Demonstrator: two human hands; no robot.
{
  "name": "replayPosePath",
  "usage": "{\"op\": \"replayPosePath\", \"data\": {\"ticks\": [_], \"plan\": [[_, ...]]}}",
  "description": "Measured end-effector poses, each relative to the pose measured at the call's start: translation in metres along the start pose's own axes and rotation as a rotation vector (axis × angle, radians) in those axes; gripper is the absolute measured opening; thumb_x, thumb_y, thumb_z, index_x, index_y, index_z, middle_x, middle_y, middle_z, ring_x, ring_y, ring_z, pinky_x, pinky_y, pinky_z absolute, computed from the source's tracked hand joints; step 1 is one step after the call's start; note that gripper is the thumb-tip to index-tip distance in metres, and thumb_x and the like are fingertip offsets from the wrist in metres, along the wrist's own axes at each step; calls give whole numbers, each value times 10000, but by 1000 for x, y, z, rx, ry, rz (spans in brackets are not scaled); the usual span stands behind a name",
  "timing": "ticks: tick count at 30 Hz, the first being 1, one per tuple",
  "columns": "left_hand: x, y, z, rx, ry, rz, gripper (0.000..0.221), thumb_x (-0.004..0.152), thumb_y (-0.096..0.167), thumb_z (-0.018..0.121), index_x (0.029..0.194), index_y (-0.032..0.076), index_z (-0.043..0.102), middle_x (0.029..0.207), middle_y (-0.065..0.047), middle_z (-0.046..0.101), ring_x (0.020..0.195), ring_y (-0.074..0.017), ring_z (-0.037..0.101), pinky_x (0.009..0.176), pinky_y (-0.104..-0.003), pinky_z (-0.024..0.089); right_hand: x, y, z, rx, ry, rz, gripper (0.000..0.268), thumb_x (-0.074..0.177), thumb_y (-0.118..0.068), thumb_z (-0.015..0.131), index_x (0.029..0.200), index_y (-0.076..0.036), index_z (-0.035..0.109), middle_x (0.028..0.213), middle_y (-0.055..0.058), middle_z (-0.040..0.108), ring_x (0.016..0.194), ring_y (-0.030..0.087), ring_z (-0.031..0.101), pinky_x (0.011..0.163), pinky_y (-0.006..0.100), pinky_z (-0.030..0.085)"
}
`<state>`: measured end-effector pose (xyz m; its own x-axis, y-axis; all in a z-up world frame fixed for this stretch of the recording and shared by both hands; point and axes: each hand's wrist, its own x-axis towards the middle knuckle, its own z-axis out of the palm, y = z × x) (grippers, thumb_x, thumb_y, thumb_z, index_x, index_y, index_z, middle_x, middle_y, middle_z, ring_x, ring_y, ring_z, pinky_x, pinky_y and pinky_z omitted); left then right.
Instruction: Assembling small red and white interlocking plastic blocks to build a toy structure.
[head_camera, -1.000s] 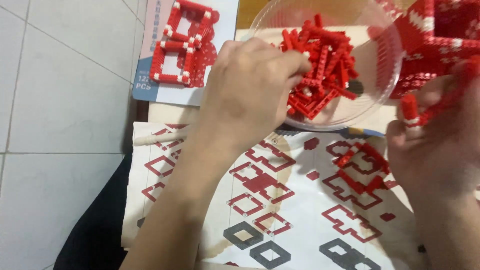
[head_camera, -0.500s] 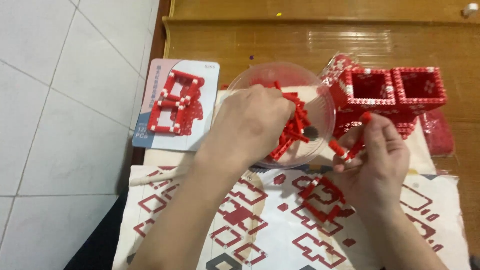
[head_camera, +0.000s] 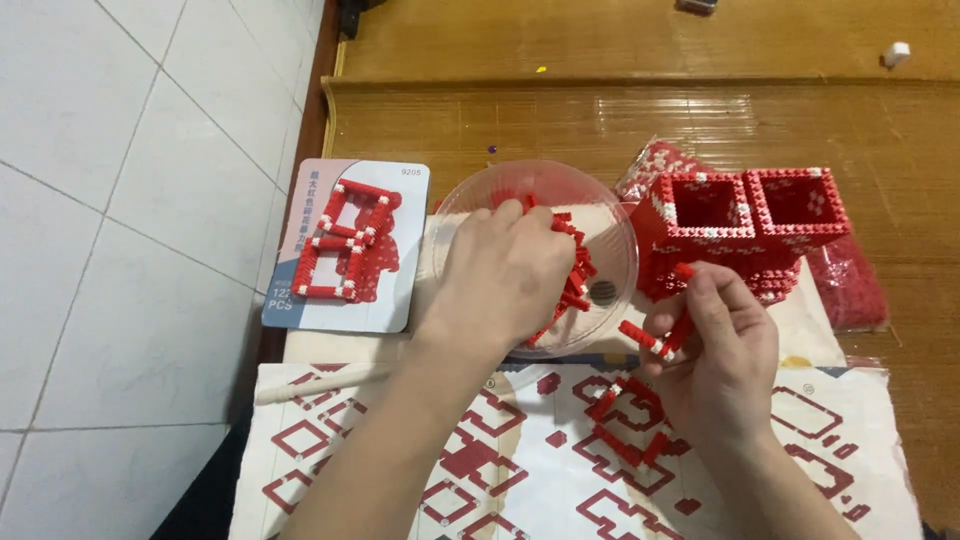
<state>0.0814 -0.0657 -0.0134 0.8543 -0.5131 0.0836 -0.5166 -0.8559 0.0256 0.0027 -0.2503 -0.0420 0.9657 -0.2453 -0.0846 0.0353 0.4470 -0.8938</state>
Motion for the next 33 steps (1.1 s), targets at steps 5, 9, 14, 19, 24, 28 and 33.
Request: {"op": "replayPosePath", "data": {"ticks": [5, 9, 14, 19, 24, 28, 33], "plan": [[-3, -1, 22, 80, 292, 28, 219, 757, -27, 645, 694, 161, 739, 715, -51, 663, 733, -315, 641, 662, -448, 483, -1, 0, 2, -5, 38, 28, 135, 1018, -251, 657, 1077, -131, 641, 650, 53, 630, 509, 111, 583, 309, 252, 432], [-1, -2, 17, 94, 175, 18, 259, 810, -40, 607, 703, 149, 748, 747, -60, 692, 744, -308, 633, 681, -461, 475, -3, 1, 2, -19, -4, 28, 160, 1014, -264, 654, 1073, -117, 630, 641, 34, 613, 524, 107, 587, 305, 253, 425], [-2, -7, 32, 13, 80, -2, 257, 822, -35, 564, 739, 132, 742, 759, -73, 684, 747, -316, 644, 709, -484, 501, -4, 1, 7, -69, 16, 39, 168, 1009, -278, 646, 1057, -119, 619, 618, 28, 590, 519, 101, 566, 296, 262, 388], [-1, -16, 61, -87, 447, 102, 111, 804, 155, 677, 711, 103, 709, 743, -66, 644, 716, -321, 675, 597, -438, 510, -8, 3, 14, -81, 16, -56, 256, 1050, -284, 608, 1139, -45, 618, 620, 84, 641, 522, 128, 646, 343, 224, 473], [-8, -19, 42, -79, 387, 94, 115, 803, 155, 638, 708, 106, 679, 738, -76, 613, 716, -334, 657, 575, -467, 510, -5, 10, 4, -111, -6, -52, 260, 1049, -282, 610, 1148, -41, 613, 621, 87, 641, 525, 141, 657, 343, 230, 475], [-7, -16, -28, -103, -46, -13, 186, 822, 237, 636, 853, 73, 718, 872, -107, 682, 806, -351, 656, 634, -537, 565, -5, 2, 3, -42, -21, 73, 133, 1027, -230, 647, 1032, -98, 656, 647, 48, 641, 510, 127, 608, 347, 291, 535], [-13, -21, -44, -53, 13, -131, 68, 860, 121, 606, 809, 76, 612, 813, -88, 614, 725, -281, 603, 571, -427, 594, -6, -1, 6, -83, 12, 88, 164, 996, -278, 674, 1041, -122, 649, 642, 29, 606, 544, 104, 595, 335, 290, 487]]}}
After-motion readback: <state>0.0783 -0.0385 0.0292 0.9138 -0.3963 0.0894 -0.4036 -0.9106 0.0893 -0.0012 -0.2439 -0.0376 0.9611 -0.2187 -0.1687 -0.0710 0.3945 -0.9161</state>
